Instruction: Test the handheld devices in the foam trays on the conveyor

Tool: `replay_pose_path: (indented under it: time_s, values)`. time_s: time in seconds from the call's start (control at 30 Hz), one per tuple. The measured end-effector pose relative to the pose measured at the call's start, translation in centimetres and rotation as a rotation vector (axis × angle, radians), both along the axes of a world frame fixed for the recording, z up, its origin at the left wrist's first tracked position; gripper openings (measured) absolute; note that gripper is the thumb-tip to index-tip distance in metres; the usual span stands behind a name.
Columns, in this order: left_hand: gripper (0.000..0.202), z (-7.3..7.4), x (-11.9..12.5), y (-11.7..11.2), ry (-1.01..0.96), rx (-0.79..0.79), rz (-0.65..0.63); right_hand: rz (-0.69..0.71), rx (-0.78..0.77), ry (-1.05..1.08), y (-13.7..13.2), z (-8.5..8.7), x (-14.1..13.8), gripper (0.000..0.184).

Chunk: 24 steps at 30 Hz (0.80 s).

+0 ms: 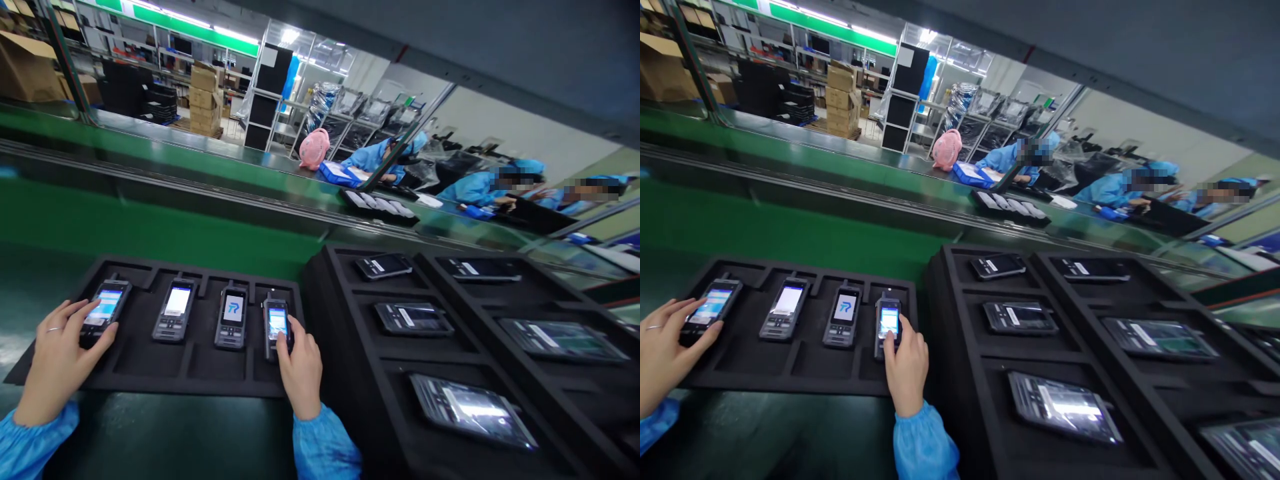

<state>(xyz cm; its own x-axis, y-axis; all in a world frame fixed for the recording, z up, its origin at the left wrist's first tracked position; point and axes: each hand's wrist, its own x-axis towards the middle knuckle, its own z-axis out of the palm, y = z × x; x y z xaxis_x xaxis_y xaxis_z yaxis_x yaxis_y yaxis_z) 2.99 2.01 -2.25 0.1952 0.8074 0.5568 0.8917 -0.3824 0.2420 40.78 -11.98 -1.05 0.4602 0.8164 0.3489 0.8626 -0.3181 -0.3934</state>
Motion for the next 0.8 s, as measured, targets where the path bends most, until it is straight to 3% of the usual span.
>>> replay_pose_path:
  time_s: [0.4,0.63,0.8]
  values:
    - [0.048,-0.2,-0.3,0.3,-0.009,-0.022,0.009,0.012,0.116,-0.022,-0.8,-1.0,-0.1,0.038]
    - [0.049,-0.4,0.3,0.3,-0.037,-0.022,-0.006,0.023,0.161,0.041,-0.5,-1.6,0.8,0.049]
    - [0.045,-0.1,1.1,-0.3,-0.07,-0.03,-0.003,-0.015,0.147,0.028,-0.1,-2.9,1.9,0.051]
